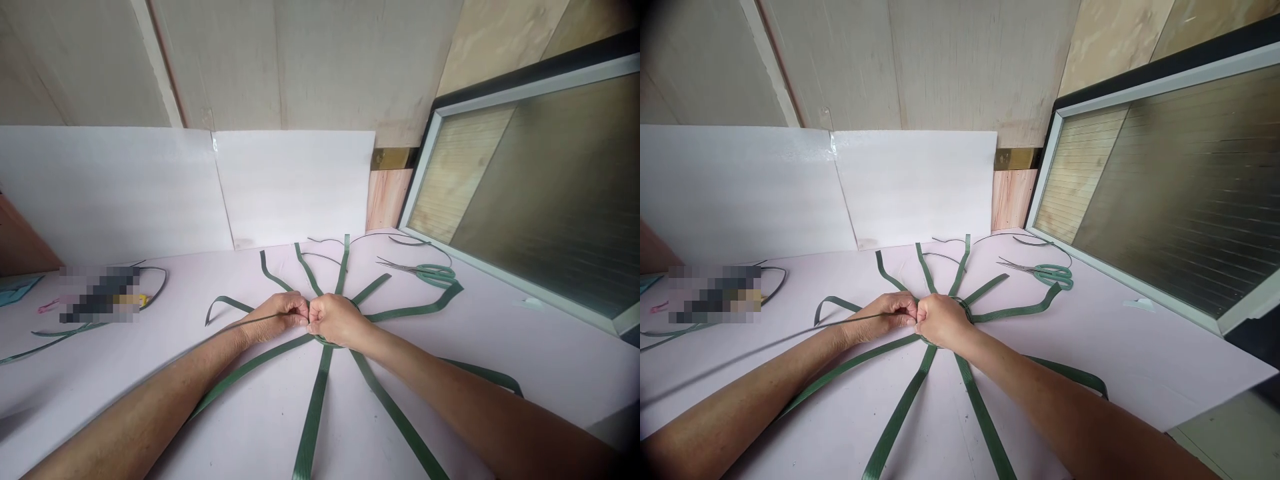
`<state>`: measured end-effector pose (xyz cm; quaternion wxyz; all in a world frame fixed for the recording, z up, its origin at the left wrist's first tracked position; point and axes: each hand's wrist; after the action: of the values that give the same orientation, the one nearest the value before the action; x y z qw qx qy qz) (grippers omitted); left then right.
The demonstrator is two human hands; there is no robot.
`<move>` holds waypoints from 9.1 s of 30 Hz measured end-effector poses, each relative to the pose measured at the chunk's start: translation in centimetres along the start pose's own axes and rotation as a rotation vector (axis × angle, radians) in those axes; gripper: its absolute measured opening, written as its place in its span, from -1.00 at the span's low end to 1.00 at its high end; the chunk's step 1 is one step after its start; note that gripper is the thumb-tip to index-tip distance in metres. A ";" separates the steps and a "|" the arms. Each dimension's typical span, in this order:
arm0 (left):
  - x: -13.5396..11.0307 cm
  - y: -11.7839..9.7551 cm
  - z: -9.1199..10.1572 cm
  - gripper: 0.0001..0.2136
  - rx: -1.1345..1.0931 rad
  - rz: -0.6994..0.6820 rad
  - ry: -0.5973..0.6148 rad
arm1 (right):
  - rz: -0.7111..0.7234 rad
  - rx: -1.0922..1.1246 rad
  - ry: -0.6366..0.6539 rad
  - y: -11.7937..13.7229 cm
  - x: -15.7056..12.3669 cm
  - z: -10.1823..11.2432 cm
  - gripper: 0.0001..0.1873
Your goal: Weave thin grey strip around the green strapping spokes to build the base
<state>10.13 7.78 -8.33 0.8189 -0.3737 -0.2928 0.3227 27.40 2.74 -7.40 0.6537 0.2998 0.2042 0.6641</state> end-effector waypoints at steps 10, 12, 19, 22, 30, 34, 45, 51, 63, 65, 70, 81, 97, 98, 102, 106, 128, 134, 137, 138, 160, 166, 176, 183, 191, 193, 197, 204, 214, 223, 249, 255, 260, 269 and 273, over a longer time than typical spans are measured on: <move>0.1 0.5 -0.6 -0.91 0.329 -0.235 -0.115 | 0.060 0.509 -0.262 -1.9 -3.0 5.6 -0.80; 0.1 0.6 -0.8 -0.91 0.379 -0.210 -0.137 | 0.058 0.490 -0.361 -2.6 -4.4 7.3 -0.77; -2.3 0.5 -1.7 -0.90 0.575 -0.077 -0.321 | 0.091 0.357 -0.505 -5.2 -8.9 9.1 -0.67; -4.3 -1.1 -1.5 -0.87 0.706 -0.048 -0.429 | 0.160 0.315 -0.498 -5.7 -9.4 8.5 -0.66; -7.5 -6.9 -2.1 -0.84 0.880 -0.205 -0.622 | 0.273 0.037 -0.260 -5.5 -9.1 9.0 -0.71; -7.4 -5.7 -3.3 -0.82 0.834 -0.243 -0.574 | 0.277 -0.056 -0.182 -5.3 -9.8 9.1 -0.71; -7.7 -5.6 -7.4 -0.87 0.697 -0.153 -0.257 | 0.400 0.063 -0.216 -2.5 -11.3 5.8 -0.75; -8.1 -6.3 -8.4 -0.86 0.684 -0.197 -0.239 | 0.388 0.108 -0.137 -4.5 -10.5 3.6 -0.66; -6.0 -5.6 -7.2 -0.83 0.796 -0.205 -0.235 | 0.480 0.023 -0.108 -4.6 -10.2 4.0 -0.56; -6.0 -5.7 -7.4 -0.84 0.780 -0.171 -0.255 | 0.479 0.043 -0.107 -4.9 -10.2 3.8 -0.52; -6.2 -5.7 -7.5 -0.85 0.766 -0.215 -0.305 | 0.488 0.048 -0.070 -5.0 -10.1 3.9 -0.46; -7.0 -6.7 -9.8 -0.85 0.873 -0.082 -0.381 | 0.531 0.005 -0.018 -6.2 -8.7 5.8 -0.46; -6.8 -6.6 -10.3 -0.87 0.755 -0.020 -0.377 | 0.660 -0.035 -0.061 -4.2 -6.4 3.9 -0.76; -6.8 -6.5 -10.3 -0.87 0.741 -0.016 -0.377 | 0.658 -0.040 -0.060 -4.3 -6.3 3.8 -0.75; -6.7 -6.5 -10.2 -0.85 0.696 0.020 -0.376 | 0.611 0.018 -0.058 -4.7 -6.2 3.3 -0.76; -6.8 -6.9 -9.8 -0.83 0.670 0.053 -0.358 | 0.577 0.093 -0.066 -5.0 -6.2 2.8 -0.74; -0.4 -9.4 -3.3 -0.93 0.367 0.478 0.264 | 0.631 0.114 -0.033 -5.4 -5.9 3.0 -0.72; -0.9 -10.1 -4.0 -0.87 0.439 0.458 0.255 | 0.502 -0.028 0.071 -3.7 -5.5 4.0 -0.76; -1.1 -10.2 -4.8 -0.96 0.579 0.406 0.232 | 0.463 -0.082 0.110 -3.1 -5.3 4.4 -0.77; -1.2 -10.2 -5.1 -0.98 0.633 0.370 0.227 | 0.452 -0.077 0.110 -3.1 -5.3 4.4 -0.78; -5.8 -13.7 -1.9 -0.82 0.654 0.754 0.083 | 0.544 -0.140 -0.160 -2.8 -6.9 1.7 -0.74; -6.4 -12.5 -1.8 -0.86 0.998 0.544 0.149 | 0.553 -0.193 -0.189 -2.7 -7.1 1.4 -0.74; -8.3 -10.0 -0.5 -0.84 0.376 0.695 0.152 | 0.565 -0.276 -0.188 -2.4 -7.6 1.4 -0.80; -8.1 -8.1 -1.1 -0.82 0.360 0.405 0.051 | 0.568 -0.313 -0.207 -2.4 -7.4 1.0 -0.81; -5.1 -7.7 -3.5 -0.90 0.877 0.195 -0.030 | 0.589 -0.241 -0.255 -3.0 -7.4 0.7 -0.77; -4.4 -7.6 -3.6 -0.90 0.957 0.041 0.032 | 0.596 -0.215 -0.270 -3.2 -7.4 0.7 -0.75; -3.4 -7.3 -3.7 -0.85 1.131 -0.237 0.106 | 0.600 -0.175 -0.276 -3.3 -7.4 0.6 -0.74; -2.8 -5.6 -3.5 -0.87 1.018 -0.260 0.064 | 0.550 -0.095 -0.235 -3.5 -7.0 0.8 -0.77; -3.0 -4.3 -2.7 -0.91 0.365 -0.091 -0.027 | 0.290 -0.215 -0.158 -1.7 -5.8 2.2 -0.78; -2.5 -4.1 -2.1 -0.86 0.239 -0.044 0.067 | 0.261 -0.240 -0.120 -1.2 -5.1 2.5 -0.81; -4.0 -5.0 -3.8 -0.80 0.728 0.044 -0.138 | 0.432 0.281 -0.694 -1.6 -2.7 8.6 -0.74; -5.1 -4.6 -3.0 -0.83 0.773 0.060 -0.150 | 0.402 0.018 -0.068 -2.4 -2.4 6.3 -0.63; -5.0 -4.3 -3.0 -0.81 0.756 0.052 -0.162 | 0.289 -0.181 0.334 -1.9 -1.1 4.1 0.12; -5.0 -3.4 -2.9 -0.82 0.711 0.066 -0.160 | 0.402 -0.203 0.239 -2.6 0.0 3.0 0.07; -4.9 -3.5 -2.9 -0.82 0.715 0.080 -0.151 | 0.442 -0.157 0.201 -2.9 -0.5 2.7 -0.03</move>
<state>10.25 1.07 -8.32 0.8604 -0.0503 -0.2064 0.4632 31.40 2.12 -7.41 0.4903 0.2177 0.1453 0.8313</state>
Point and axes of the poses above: each hand's wrist, its own x-axis towards the middle knuckle, its own z-axis out of the back of the hand, y = z × x, and after that the axes turned 14 degrees about -y, right-handed
